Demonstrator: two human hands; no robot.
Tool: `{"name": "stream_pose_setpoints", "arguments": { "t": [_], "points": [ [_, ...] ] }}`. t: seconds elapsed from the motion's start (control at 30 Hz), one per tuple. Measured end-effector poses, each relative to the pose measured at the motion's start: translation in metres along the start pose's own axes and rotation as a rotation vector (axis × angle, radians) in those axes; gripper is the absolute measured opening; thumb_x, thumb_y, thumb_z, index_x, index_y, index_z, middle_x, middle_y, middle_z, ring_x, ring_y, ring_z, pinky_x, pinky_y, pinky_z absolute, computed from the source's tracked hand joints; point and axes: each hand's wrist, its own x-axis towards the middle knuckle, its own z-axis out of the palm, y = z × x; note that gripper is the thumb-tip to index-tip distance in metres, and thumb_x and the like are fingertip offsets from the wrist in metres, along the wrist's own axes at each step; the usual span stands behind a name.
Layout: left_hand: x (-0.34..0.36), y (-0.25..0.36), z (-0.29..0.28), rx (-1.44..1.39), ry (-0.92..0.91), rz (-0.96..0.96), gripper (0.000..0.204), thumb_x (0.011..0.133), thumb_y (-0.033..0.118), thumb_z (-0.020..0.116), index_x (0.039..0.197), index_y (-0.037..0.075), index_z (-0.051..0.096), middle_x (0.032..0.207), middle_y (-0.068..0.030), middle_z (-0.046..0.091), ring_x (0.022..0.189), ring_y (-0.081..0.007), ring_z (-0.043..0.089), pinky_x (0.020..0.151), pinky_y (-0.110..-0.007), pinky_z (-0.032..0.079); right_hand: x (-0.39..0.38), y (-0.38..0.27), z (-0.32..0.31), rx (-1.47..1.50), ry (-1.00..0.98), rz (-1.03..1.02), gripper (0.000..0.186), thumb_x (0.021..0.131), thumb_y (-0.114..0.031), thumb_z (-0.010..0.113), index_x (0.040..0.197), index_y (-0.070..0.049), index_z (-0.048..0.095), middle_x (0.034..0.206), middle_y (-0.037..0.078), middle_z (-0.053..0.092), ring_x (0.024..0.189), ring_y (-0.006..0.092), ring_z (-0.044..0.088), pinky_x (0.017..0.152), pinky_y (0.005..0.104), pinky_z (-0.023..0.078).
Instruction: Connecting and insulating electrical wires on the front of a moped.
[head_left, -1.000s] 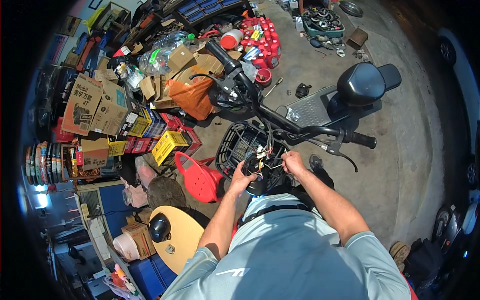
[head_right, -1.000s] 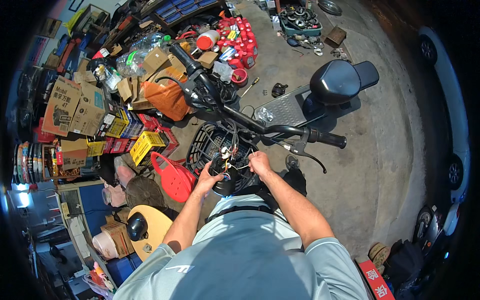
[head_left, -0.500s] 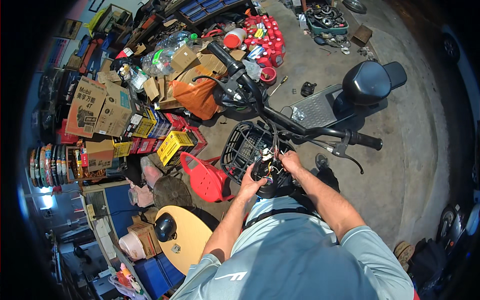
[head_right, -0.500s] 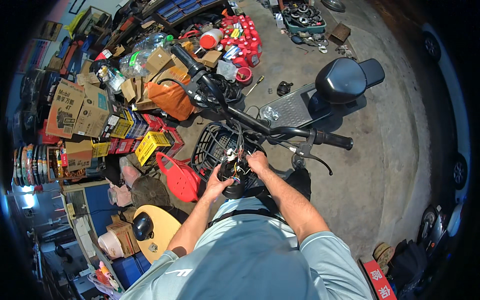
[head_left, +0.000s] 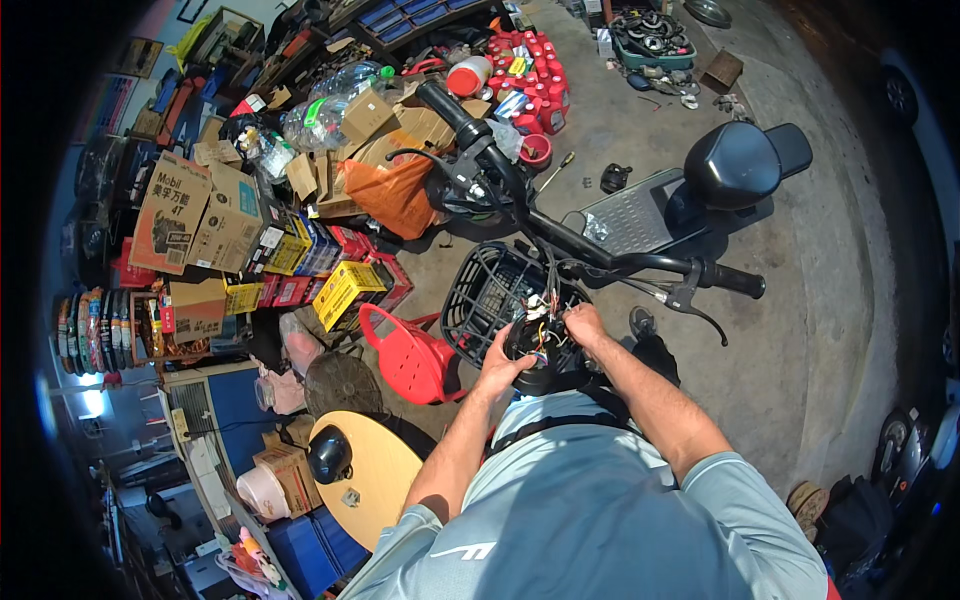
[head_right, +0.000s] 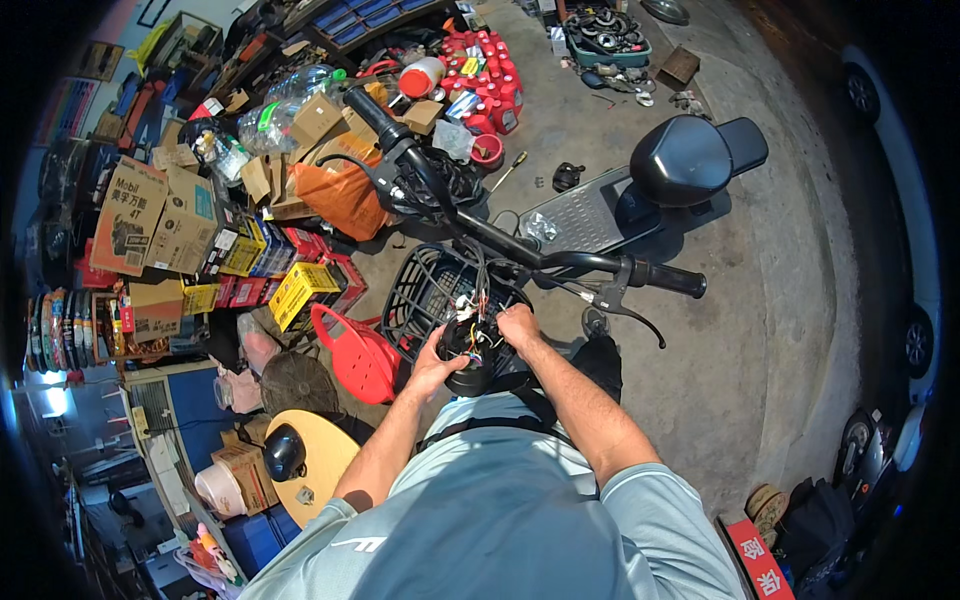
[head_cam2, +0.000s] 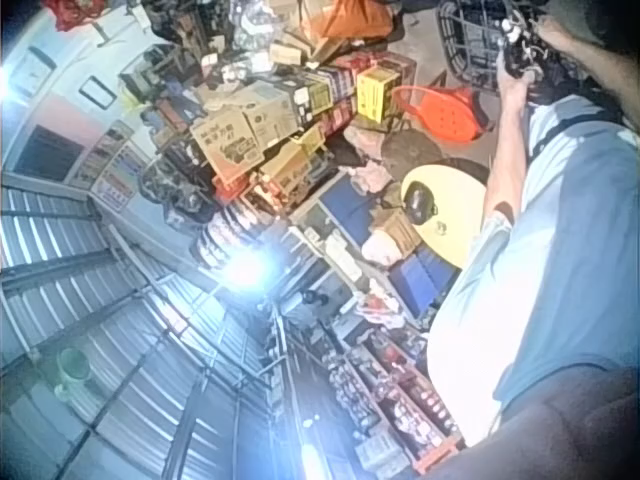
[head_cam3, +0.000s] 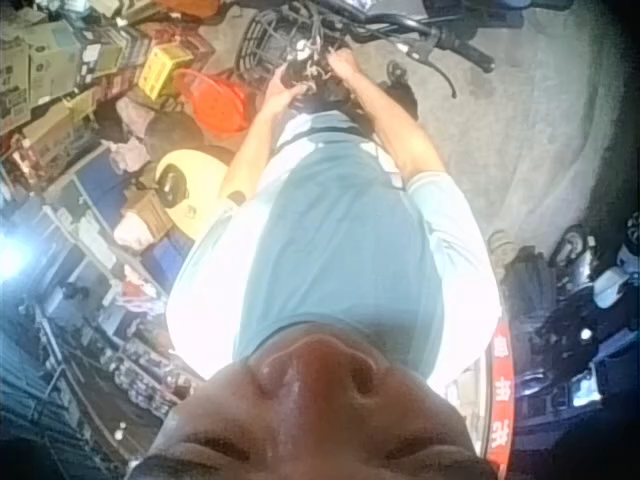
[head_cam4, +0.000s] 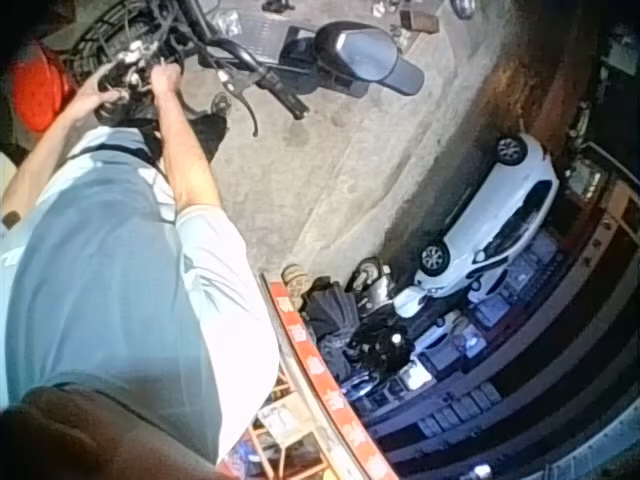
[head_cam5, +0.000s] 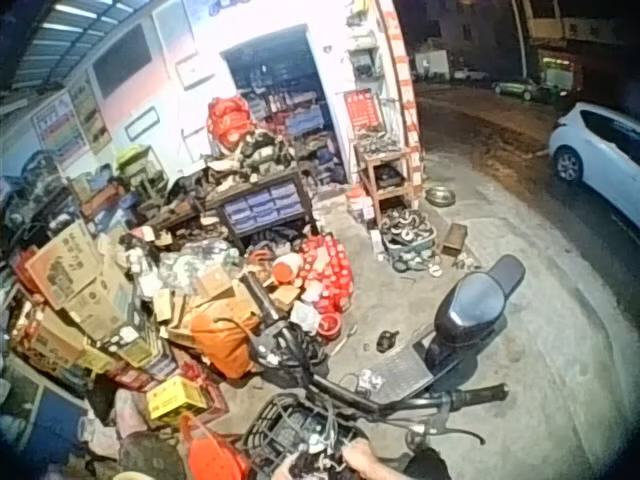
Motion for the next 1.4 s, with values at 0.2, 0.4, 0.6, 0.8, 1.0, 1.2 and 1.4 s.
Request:
{"name": "stream_pose_setpoints", "arguments": {
  "t": [0.2,0.4,0.6,0.8,1.0,1.2,1.4],
  "points": [
    [0.006,-0.006,-0.002,-0.089,-0.073,-0.068,0.077,0.068,-0.001,0.075,0.136,0.005,0.038,0.121,-0.0060,0.055,0.112,-0.0169,0.050,0.100,-0.030,0.035,-0.001,0.002,-0.004,-0.019,0.027,-0.075,0.023,0.078,-0.023,0.058,0.086,-0.002,0.060,0.084,0.016,0.065,0.084,0.0291,0.063,0.075,0.0384,0.048],
    [0.009,-0.007,-0.006,-0.046,-0.054,-0.049,0.079,0.067,0.001,0.076,0.135,0.004,0.037,0.124,-0.0084,0.053,0.112,-0.0181,0.051,0.099,-0.030,0.037,-0.015,0.000,-0.010,0.027,0.033,-0.105,0.024,0.081,-0.020,0.058,0.093,0.001,0.056,0.087,0.017,0.064,0.086,0.0289,0.062,0.077,0.0379,0.047],
    [0.012,-0.010,-0.006,0.067,-0.022,-0.018,0.079,0.067,0.002,0.076,0.136,0.004,0.036,0.124,-0.0100,0.053,0.114,-0.0193,0.049,0.101,-0.030,0.035,-0.053,-0.017,-0.043,0.092,0.012,-0.252,0.017,0.086,-0.014,0.053,0.091,0.001,0.054,0.077,0.011,0.061,0.068,0.0205,0.060,0.063,0.0332,0.048],
    [0.011,-0.025,-0.005,0.201,0.034,0.210,0.080,0.067,0.003,0.075,0.137,0.004,0.034,0.126,-0.0122,0.050,0.117,-0.0216,0.047,0.101,-0.031,0.035,-0.108,-0.051,-0.065,0.081,-0.257,-0.358,0.022,0.094,-0.016,0.042,0.088,0.000,0.056,0.066,0.005,0.057,0.051,0.0124,0.051,0.049,0.0292,0.044],
    [-0.009,0.007,0.005,0.491,0.164,0.502,0.078,0.066,0.000,0.072,0.135,0.006,0.036,0.132,-0.0179,0.040,0.124,-0.0321,0.041,0.104,-0.036,0.034,-0.118,-0.051,-0.055,-0.205,-0.368,-0.481,0.027,0.095,-0.022,0.042,0.091,0.000,0.056,0.069,0.006,0.060,0.061,0.0155,0.057,0.057,0.0311,0.046],
    [-0.023,0.020,0.005,0.624,0.211,0.612,0.059,0.068,0.005,0.071,0.123,0.007,0.050,0.131,-0.0171,0.041,0.121,-0.0339,0.042,0.103,-0.040,0.034,-0.126,-0.057,-0.049,-0.211,-0.327,-0.521,0.025,0.093,-0.022,0.043,0.084,0.000,0.051,0.066,0.012,0.062,0.069,0.0306,0.064,0.065,0.0426,0.047],
    [-0.025,0.028,0.010,0.665,0.217,0.671,0.030,0.071,0.009,0.069,0.100,0.005,0.061,0.109,-0.0133,0.055,0.108,-0.0310,0.048,0.091,-0.041,0.039,-0.135,-0.070,-0.052,-0.174,-0.351,-0.515,0.022,0.092,-0.019,0.044,0.084,0.000,0.052,0.065,0.013,0.062,0.067,0.0299,0.063,0.064,0.0402,0.048]
  ]
}}
